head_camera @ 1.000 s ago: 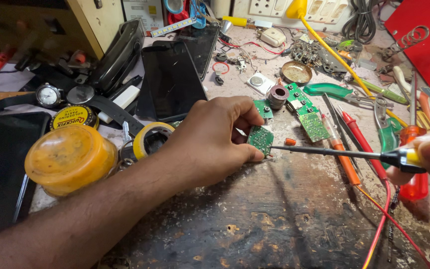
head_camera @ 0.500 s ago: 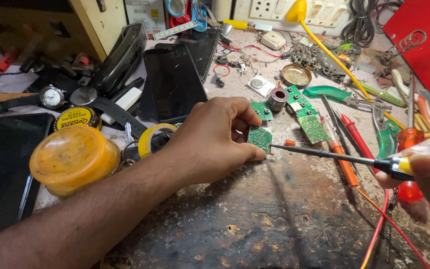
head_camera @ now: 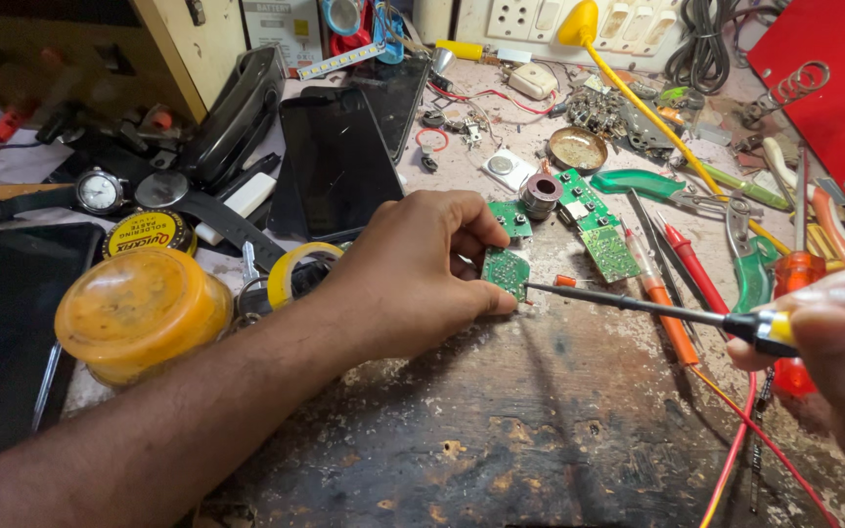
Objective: The person holds small green circuit boards on a cluttered workbench and works on them with a soldering iron, repositioning the boards between touches. Near the end they set the iron aside and use tweezers to pick and position a small blue component on a board.
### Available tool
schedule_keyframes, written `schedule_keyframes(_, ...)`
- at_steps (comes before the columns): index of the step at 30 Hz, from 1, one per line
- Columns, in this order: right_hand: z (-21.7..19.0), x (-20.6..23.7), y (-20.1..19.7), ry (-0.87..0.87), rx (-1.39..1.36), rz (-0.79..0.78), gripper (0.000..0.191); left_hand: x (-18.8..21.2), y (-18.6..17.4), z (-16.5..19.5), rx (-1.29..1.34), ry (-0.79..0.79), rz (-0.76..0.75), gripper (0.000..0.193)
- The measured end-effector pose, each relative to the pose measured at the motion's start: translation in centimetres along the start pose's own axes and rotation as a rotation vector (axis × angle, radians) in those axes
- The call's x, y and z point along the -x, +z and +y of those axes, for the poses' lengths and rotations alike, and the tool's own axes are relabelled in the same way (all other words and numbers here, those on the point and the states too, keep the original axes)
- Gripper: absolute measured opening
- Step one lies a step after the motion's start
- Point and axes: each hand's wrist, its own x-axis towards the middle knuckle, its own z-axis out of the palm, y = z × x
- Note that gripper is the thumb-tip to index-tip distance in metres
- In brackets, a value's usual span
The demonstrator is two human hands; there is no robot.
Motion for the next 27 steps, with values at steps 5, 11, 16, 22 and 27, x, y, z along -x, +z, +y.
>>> schedule_keyframes(5, 0.0, 0.4, -0.2, -0.055, 0.076, 0.023, 0.063, -0.2, -0.1, -0.2, -0.028, 0.012, 0.023, 0.044)
schedule_keyframes(11, 3.4, 0.2, -1.3, -0.17, 0.207, -0.046, 0.06, -0.1, 0.1, -0.6, -0.015, 0.038, 0.017, 0.044)
schedule_keyframes(16, 4.4, 0.8, -1.6, -0.184, 0.234, -0.06, 0.05, -0.1, 0.0, -0.8, 0.0, 0.066, 0.003, 0.044)
schedule_keyframes(22, 3.6, 0.9, -1.1, -0.084, 0.017, -0.033, 0.039, -0.2, 0.1, -0.8, -0.011, 0.067, 0.0, 0.045)
schedule_keyframes(27, 2.9, 0.9, -1.0, -0.172, 0.101, -0.047, 0.041, -0.2, 0.1, -0.7, -0.005, 0.067, 0.0, 0.045)
